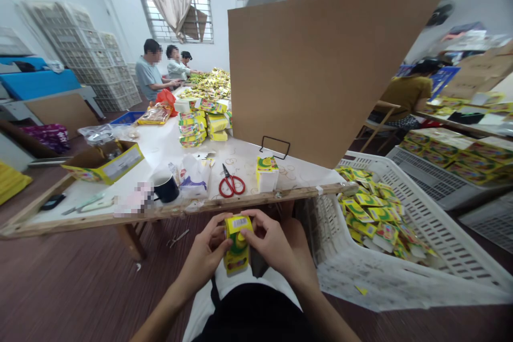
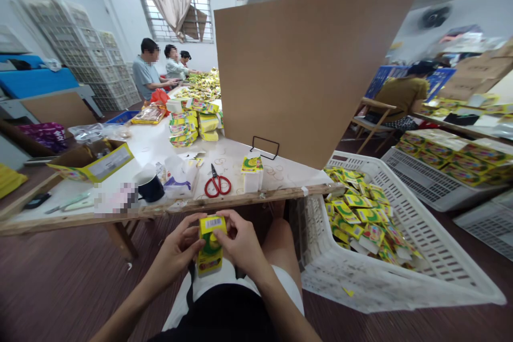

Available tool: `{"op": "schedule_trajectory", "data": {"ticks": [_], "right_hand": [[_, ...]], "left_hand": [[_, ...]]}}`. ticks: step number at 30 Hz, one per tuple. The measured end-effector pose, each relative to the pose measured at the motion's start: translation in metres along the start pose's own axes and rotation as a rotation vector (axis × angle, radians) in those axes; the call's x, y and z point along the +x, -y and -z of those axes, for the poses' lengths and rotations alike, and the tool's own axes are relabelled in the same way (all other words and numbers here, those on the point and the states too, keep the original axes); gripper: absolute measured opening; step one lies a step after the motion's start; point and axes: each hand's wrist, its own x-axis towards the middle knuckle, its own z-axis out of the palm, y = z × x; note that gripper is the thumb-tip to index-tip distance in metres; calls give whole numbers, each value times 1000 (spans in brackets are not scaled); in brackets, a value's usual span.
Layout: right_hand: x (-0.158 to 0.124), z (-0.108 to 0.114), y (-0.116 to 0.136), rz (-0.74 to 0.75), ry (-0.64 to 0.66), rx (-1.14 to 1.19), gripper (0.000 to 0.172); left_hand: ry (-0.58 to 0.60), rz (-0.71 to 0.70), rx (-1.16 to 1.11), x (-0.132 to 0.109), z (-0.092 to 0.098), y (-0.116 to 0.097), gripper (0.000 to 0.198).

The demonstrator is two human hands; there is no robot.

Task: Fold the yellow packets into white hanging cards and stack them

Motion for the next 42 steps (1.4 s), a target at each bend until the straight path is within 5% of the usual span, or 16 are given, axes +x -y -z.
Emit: {"op": "schedule_trajectory", "data": {"ticks": [13,18,26,29,32,34,37,42], "right_hand": [[1,-8,-9,-10,-42,-270,39],[2,2,-8,67,31,-137,33],[-1,-11,-6,51,-59,167,14],[1,15,1,157,-264,-3,7],[11,76,6,335,-833,-454,10],[24,116,4,314,-1017,-720,16],[51,136,-8,267,-854,-879,25],[110,85,-31,154,-509,-919,34]], "left_hand": [[28,12,-50,-1,-5,0,49],[5,26,-61,0,-1,-8,50],[-39,17,-50,0,-10,-5,46],[-73,-28,3,1,-14,-4,58],[-117,-55,63,4,-14,-2,74],[-122,-37,70,6,-14,1,75],[-104,13,83,7,-14,5,70],[-69,61,113,6,-12,2,58]]}}
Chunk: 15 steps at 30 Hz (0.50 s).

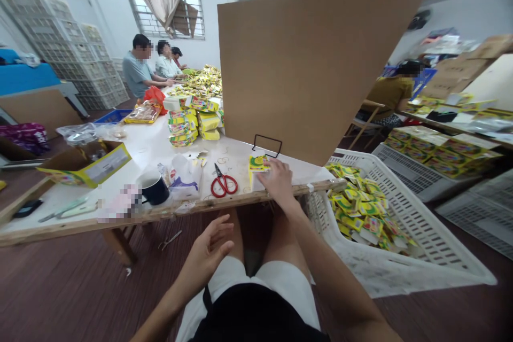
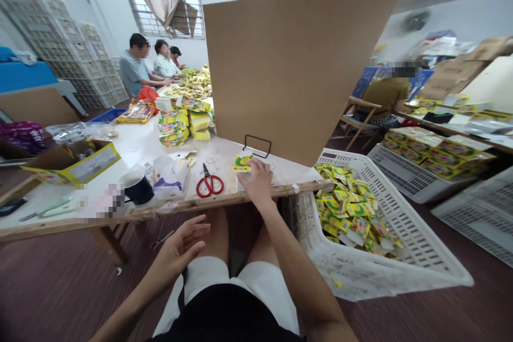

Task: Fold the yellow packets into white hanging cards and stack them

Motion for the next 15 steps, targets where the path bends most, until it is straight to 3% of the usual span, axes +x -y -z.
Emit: {"op": "schedule_trajectory", "data": {"ticks": [2,6,10,13,15], "right_hand": [[9,-21,13,-7,77,-49,39],[20,-31,19,-17,126,-59,15],[5,-7,27,-16,104,-28,12],[-35,18,53,50,35,75,13],[-70,31,76,176,-45,288,12]], "left_hand": [[-19,-3,9,-1,4,-1,54],[-23,-15,15,-2,11,-1,49],[-4,-3,-21,1,10,2,46],[11,71,-233,5,5,7,48],[12,131,-474,8,3,9,51]]}}
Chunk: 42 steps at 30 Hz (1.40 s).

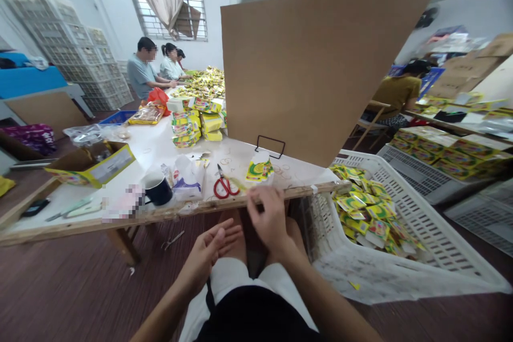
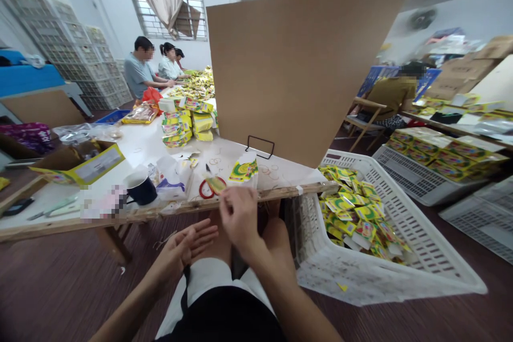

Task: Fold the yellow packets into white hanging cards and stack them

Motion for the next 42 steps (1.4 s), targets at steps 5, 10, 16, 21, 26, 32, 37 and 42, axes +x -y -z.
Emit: {"op": "schedule_trajectory", "data": {"ticks": [5,10,16,21,26,32,37,42], "right_hand": [[-57,-2,49,211,152,310,12],[-65,-5,48,168,182,427,13],[-59,-3,35,-88,185,572,27],[-49,-17,23,-526,257,833,32],[-46,-24,21,-604,271,959,30],[-47,-23,14,-632,221,918,30],[-55,-25,17,-581,217,819,24],[-59,-29,21,-549,192,790,22]], "left_hand": [[-41,19,-332,0,-1,-8,51],[-94,-139,-289,-2,-2,-13,52],[-84,-88,-168,-2,1,-6,42],[-72,-46,-127,-1,-2,2,37],[-64,-62,41,2,3,10,42],[-30,-116,197,2,6,2,34],[-241,-283,295,-2,1,-13,37],[-264,-254,279,-3,0,-10,38]]}}
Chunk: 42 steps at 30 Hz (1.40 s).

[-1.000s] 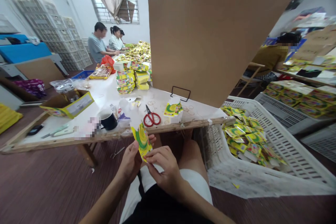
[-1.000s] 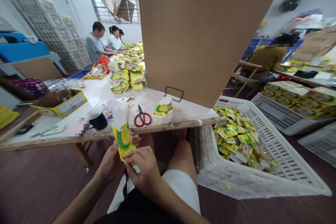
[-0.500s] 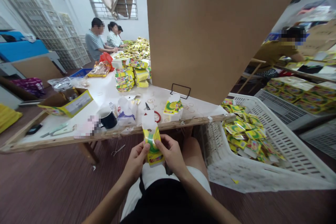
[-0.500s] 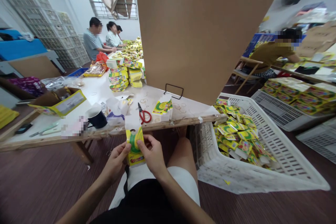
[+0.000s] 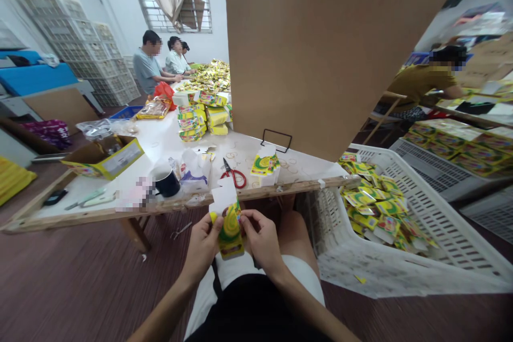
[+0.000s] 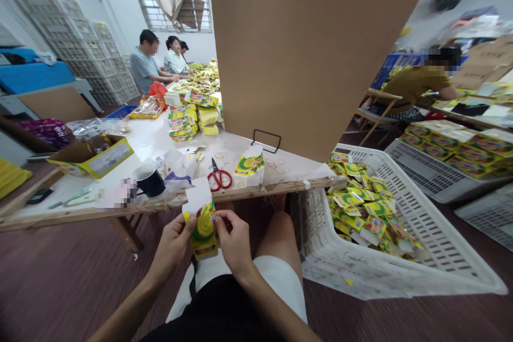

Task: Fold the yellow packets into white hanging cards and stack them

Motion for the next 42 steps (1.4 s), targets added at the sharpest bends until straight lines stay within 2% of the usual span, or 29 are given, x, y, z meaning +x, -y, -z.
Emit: {"op": "schedule_trajectory", "data": {"ticks": [5,7,10,14,18,20,23,26,29,32,34,37,40,42], "right_hand": [[5,7,-5,-38,-45,13,23],[4,9,-5,-18,-50,7,25],[0,8,-1,46,-4,-38,28],[-6,3,4,137,102,-171,22],[-5,1,0,63,74,-148,25],[-3,3,-2,22,50,-66,23],[1,10,0,44,5,30,30],[3,19,4,125,89,77,41],[4,28,7,132,223,70,36],[6,34,8,93,308,26,18],[8,37,9,93,314,-10,12],[9,37,12,138,255,-41,17],[10,35,13,152,179,38,10],[10,34,11,128,160,110,34]], "left_hand": [[174,79,-70,1,2,3,38],[200,67,-44,1,3,3,37],[162,32,27,2,5,1,35],[55,17,52,3,5,0,28],[51,18,45,3,3,3,24],[98,11,41,2,1,5,29],[185,15,-25,-1,-2,7,56],[244,12,-62,-3,-2,3,67],[333,24,-45,-3,1,-2,61],[398,51,-38,-3,6,-2,48],[435,72,-59,-4,6,-1,41],[483,94,-94,-6,4,1,36],[463,95,-136,-7,-1,-1,54],[446,98,-153,-7,-2,-1,70]]}}
